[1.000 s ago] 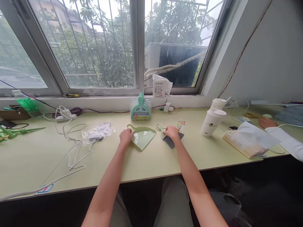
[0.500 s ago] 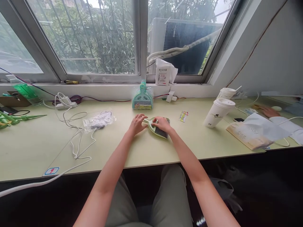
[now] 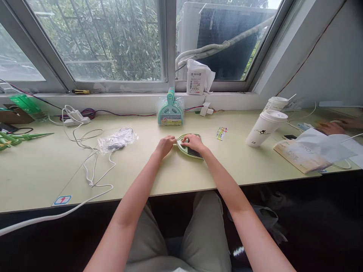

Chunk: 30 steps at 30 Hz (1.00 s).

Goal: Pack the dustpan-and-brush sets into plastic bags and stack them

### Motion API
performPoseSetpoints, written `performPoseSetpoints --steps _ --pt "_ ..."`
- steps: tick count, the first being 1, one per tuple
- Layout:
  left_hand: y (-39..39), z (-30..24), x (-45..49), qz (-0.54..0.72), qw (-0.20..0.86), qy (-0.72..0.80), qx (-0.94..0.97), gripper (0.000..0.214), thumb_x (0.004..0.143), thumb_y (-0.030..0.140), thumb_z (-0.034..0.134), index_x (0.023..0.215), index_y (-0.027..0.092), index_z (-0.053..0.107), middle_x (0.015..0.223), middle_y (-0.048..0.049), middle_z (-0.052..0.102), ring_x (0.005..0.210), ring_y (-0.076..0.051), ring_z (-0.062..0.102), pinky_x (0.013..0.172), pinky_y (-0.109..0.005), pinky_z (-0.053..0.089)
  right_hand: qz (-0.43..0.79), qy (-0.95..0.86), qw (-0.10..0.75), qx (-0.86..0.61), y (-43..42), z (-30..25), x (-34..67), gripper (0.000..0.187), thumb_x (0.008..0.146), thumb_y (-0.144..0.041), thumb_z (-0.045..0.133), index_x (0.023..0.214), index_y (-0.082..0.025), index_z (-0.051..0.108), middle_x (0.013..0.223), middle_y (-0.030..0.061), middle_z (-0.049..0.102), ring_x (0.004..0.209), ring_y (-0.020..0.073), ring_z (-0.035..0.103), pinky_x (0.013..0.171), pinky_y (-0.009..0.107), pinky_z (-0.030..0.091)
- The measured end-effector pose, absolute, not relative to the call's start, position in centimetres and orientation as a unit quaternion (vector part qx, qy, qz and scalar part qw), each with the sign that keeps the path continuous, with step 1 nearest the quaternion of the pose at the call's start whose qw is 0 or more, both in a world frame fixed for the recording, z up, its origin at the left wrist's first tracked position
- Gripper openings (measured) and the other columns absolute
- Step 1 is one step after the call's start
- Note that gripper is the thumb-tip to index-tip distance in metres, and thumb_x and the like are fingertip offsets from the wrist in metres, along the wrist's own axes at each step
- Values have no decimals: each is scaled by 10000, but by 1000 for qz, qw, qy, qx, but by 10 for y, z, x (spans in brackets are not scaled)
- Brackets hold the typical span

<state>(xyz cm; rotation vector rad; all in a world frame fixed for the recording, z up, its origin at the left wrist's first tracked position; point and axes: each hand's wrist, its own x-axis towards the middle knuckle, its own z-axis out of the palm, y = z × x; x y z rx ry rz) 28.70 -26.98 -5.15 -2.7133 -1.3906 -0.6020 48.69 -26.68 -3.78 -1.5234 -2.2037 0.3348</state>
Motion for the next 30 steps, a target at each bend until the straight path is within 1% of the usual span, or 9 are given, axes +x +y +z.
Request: performPoseSetpoints --steps 5,9,12,15,17,21,24,26,30 --pt "-272 -54 288 -209 -18 -455 -865 365 814 27 387 927 207 684 931 -87 610 949 -215 585 818 -322 460 117 -791 207 -564 -267 -39 486 127 767 -367 649 815 -256 687 971 -11 711 933 188 601 809 293 381" --pt "-274 -50 294 -356 -35 -470 -807 426 811 93 512 1218 215 548 1305 -119 497 1263 -265 427 1054 -425 349 124 -752 248 -598 -267 -41 484 154 729 -367 668 830 -252 669 948 -3 715 895 187 627 737 268 415" --pt "-276 -44 303 -458 -220 -494 -706 609 864 297 541 1420 216 305 1453 -139 352 1321 -278 386 1056 -445 357 121 -687 326 -638 -267 -39 480 190 747 -399 651 843 -235 649 945 24 715 882 189 641 750 273 436" --pt "-280 -42 312 -397 -487 -418 -656 622 892 431 480 1439 240 254 1357 -129 481 1201 -251 524 950 -393 458 120 -666 399 -619 -266 -36 477 218 786 -430 619 875 -232 631 956 28 708 893 180 640 794 276 449" --pt "-282 -44 314 -368 -566 -374 -637 646 844 404 555 1415 244 298 1286 -110 551 1148 -246 558 905 -373 486 143 -687 404 -586 -263 -33 481 248 832 -464 562 894 -234 632 951 26 704 865 171 640 798 275 456" --pt "-277 -45 303 -427 -572 -406 -571 610 766 277 598 1339 204 401 1233 -100 586 1083 -230 584 873 -353 507 85 -642 403 -647 -252 -36 516 387 940 -455 356 1019 -202 638 1086 100 666 999 220 599 844 333 451" --pt "-269 -42 287 -479 -545 -427 -539 547 768 257 577 1297 208 447 1227 -88 587 1061 -207 589 883 -341 506 -42 -540 359 -760 -244 -47 557 413 924 -361 405 1242 -143 555 1418 175 441 1337 300 327 1032 477 313" --pt "-265 -40 277 -513 -522 -442 -518 544 760 243 582 1287 231 447 1233 -70 580 1057 -193 585 874 -331 509 -14 -503 279 -818 -241 -56 577 507 913 -353 419 1354 -107 455 1510 202 297 1398 327 207 1067 554 231" --pt "-259 -40 263 -556 -507 -471 -461 595 718 202 626 1274 260 424 1233 -58 562 1042 -183 582 815 -296 519 51 -519 176 -835 -241 -64 575 506 937 -301 347 1385 -78 423 1478 217 353 1387 333 251 1081 537 228"
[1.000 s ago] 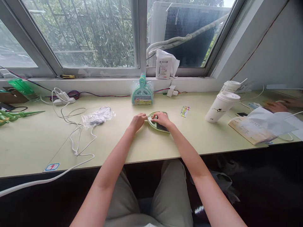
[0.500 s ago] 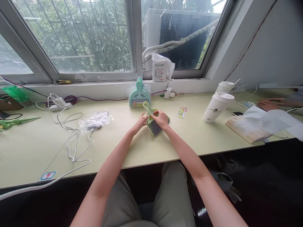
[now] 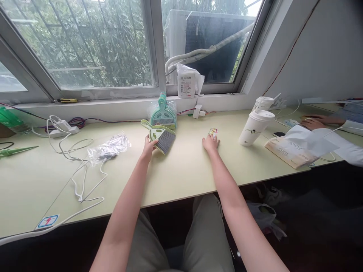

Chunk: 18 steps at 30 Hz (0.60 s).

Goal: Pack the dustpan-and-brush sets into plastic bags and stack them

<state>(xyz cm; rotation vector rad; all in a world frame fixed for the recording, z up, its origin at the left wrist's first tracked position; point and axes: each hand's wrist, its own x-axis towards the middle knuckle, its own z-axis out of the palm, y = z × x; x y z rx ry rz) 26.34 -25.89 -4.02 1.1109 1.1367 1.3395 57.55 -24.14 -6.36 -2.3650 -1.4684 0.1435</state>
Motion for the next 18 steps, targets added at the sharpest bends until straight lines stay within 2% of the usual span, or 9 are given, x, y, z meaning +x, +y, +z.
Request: performPoseSetpoints --steps 4,8,11,14,18 --pt "-253 -45 257 569 502 490 429 618 694 172 638 1264 263 417 1220 -61 554 1019 -187 583 752 -275 518 63 -623 150 -765 -245 -56 538 408 898 -127 355 1214 -37 597 1214 246 593 1179 302 512 945 366 393" --pt "-247 -48 252 579 486 494 429 629 679 148 629 1261 265 421 1185 -58 565 1003 -193 579 719 -269 508 83 -670 143 -724 -246 -48 516 323 855 -85 433 1034 -138 697 1027 151 687 981 231 612 891 316 407" --pt "-245 -50 249 584 463 517 422 649 649 107 606 1255 266 434 1163 -60 563 1007 -205 567 699 -269 496 34 -640 160 -751 -246 -48 517 271 841 -63 451 925 -124 702 938 169 692 1017 259 587 963 389 352" --pt "-242 -52 247 591 445 529 416 677 612 67 577 1247 263 447 1158 -64 553 1018 -217 556 689 -271 494 -13 -614 232 -755 -247 -54 516 301 901 -106 386 1058 -115 643 1032 196 671 1102 281 539 1044 501 251" --pt "-238 -54 247 596 446 530 406 692 579 39 567 1230 250 466 1117 -60 561 997 -215 562 700 -273 499 60 -666 240 -704 -250 -61 504 329 920 -180 405 1202 -174 575 1262 146 605 1207 279 492 1080 586 179"
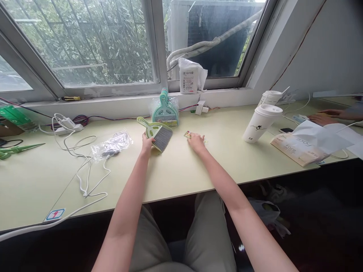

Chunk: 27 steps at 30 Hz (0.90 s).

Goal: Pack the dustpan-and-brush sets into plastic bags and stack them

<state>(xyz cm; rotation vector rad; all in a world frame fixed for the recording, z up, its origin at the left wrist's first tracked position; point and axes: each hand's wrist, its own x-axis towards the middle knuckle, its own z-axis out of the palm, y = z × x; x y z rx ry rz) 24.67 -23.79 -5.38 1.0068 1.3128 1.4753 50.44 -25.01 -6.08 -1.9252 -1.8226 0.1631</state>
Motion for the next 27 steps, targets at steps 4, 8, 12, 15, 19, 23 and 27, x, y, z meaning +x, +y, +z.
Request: performPoseSetpoints --steps 4,8,12,15,19,23,27 --pt "-239 -51 249 605 443 528 398 677 603 50 575 1241 248 465 1103 -64 569 964 -207 573 694 -274 503 147 -764 247 -578 -253 -60 496 344 846 -65 423 1023 -228 670 1221 29 654 1169 194 542 1069 437 302" --pt "-243 -45 251 628 433 526 376 609 692 121 592 1267 259 446 1113 -74 565 930 -194 594 713 -286 518 112 -767 293 -559 -256 -57 490 255 840 -125 470 891 -216 703 1163 33 682 1150 181 558 1017 346 349" --pt "-245 -43 250 642 427 523 364 563 754 176 587 1288 258 432 1127 -90 567 928 -191 603 723 -295 522 67 -701 263 -659 -258 -63 479 427 858 -370 544 1232 -167 587 1448 149 445 1353 282 370 1079 466 252" --pt "-246 -45 249 648 423 520 362 542 770 203 579 1288 262 432 1152 -90 563 939 -191 601 724 -298 524 89 -695 217 -679 -255 -70 477 412 892 -368 510 1232 -146 583 1450 175 433 1360 289 362 1069 458 275" --pt "-248 -47 253 640 436 502 386 573 723 171 599 1267 264 442 1113 -70 580 929 -181 599 744 -304 529 142 -677 306 -653 -252 -68 485 254 897 -294 506 1043 -185 683 1134 103 682 1049 214 610 877 306 432" --pt "-253 -47 267 618 486 462 410 393 687 162 607 1073 203 552 1008 -52 612 871 -159 599 750 -303 531 149 -565 488 -648 -258 -45 491 499 949 -472 333 1086 -127 667 959 133 720 839 221 650 758 307 470" --pt "-262 -45 286 598 585 408 366 331 660 118 588 984 181 563 909 -25 636 771 -123 594 703 -260 525 37 -600 555 -575 -277 -25 475 579 973 -497 172 1345 -198 499 1322 124 580 1228 229 516 1050 421 340"
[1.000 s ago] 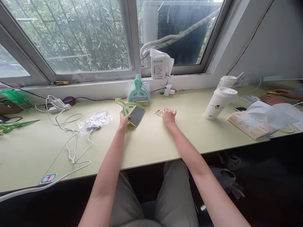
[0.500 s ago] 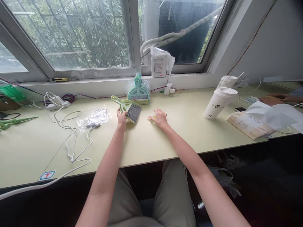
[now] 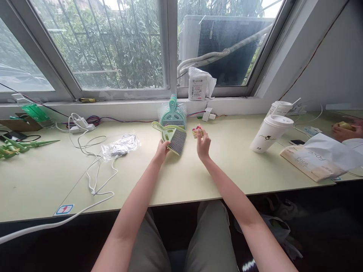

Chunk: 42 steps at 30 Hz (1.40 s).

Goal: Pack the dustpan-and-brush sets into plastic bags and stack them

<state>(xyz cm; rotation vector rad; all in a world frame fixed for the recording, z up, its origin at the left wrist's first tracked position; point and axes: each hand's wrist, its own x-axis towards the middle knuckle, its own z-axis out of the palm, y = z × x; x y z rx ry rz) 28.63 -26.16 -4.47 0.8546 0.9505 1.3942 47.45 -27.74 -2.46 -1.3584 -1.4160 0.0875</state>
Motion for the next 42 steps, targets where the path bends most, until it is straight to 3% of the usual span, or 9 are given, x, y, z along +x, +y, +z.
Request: performPoseSetpoints --steps 4,8,12,17,21,24,26,36,42 --pt "-269 -41 294 586 650 337 346 331 693 159 610 1023 160 586 959 -49 661 777 -127 615 704 -253 518 25 -754 350 -555 -290 -28 447 586 961 -537 217 1453 -248 351 1546 79 289 1461 241 155 1146 565 -21" --pt "-271 -42 293 582 636 328 387 395 656 157 671 1039 175 579 859 -21 652 735 -126 607 690 -265 493 88 -828 196 -519 -288 -41 438 678 953 -562 166 1521 -199 94 1591 89 61 1479 239 11 1119 601 -91" --pt "-271 -47 296 564 635 330 413 438 564 59 669 979 156 573 746 8 620 645 -101 566 671 -263 471 109 -821 192 -526 -285 -46 443 701 950 -568 107 1520 -172 18 1590 83 -1 1478 219 -35 1116 591 -120" --pt "-273 -44 300 574 641 319 398 520 544 41 665 1042 162 579 931 -34 669 795 -144 625 726 -270 499 166 -760 295 -554 -279 -46 445 678 947 -564 196 1520 -230 59 1596 62 -21 1474 227 -73 1104 634 -88" --pt "-273 -39 296 577 642 317 393 585 555 50 701 1113 163 568 1015 -57 668 943 -193 636 847 -319 504 320 -600 480 -554 -272 -46 447 691 895 -459 471 1481 -210 203 1563 122 235 1452 238 200 1152 523 216" --pt "-271 -40 290 548 647 307 433 608 567 57 722 1144 167 565 1046 -72 669 995 -217 630 891 -346 494 510 -500 531 -457 -269 -48 451 493 819 -272 615 1282 -205 459 1297 99 601 1179 205 587 1008 387 479" --pt "-270 -41 286 520 651 297 467 599 569 63 736 1137 166 576 1066 -84 668 1004 -230 628 897 -360 489 583 -426 542 -429 -268 -50 453 362 766 -168 656 1111 -186 547 1121 74 692 984 187 680 910 364 548" --pt "-273 -25 264 488 603 339 532 510 657 230 771 1135 182 600 1126 -132 644 1075 -291 597 925 -422 447 623 -352 601 -357 -267 -50 451 237 701 -82 717 891 -170 605 931 36 722 862 171 706 848 332 591" --pt "-258 -36 215 598 152 614 492 456 663 150 713 1096 194 573 1402 -178 422 1426 -337 156 1087 -508 241 601 -325 634 -362 -265 -48 462 257 683 -77 717 880 -187 593 925 22 721 890 173 703 857 335 597"
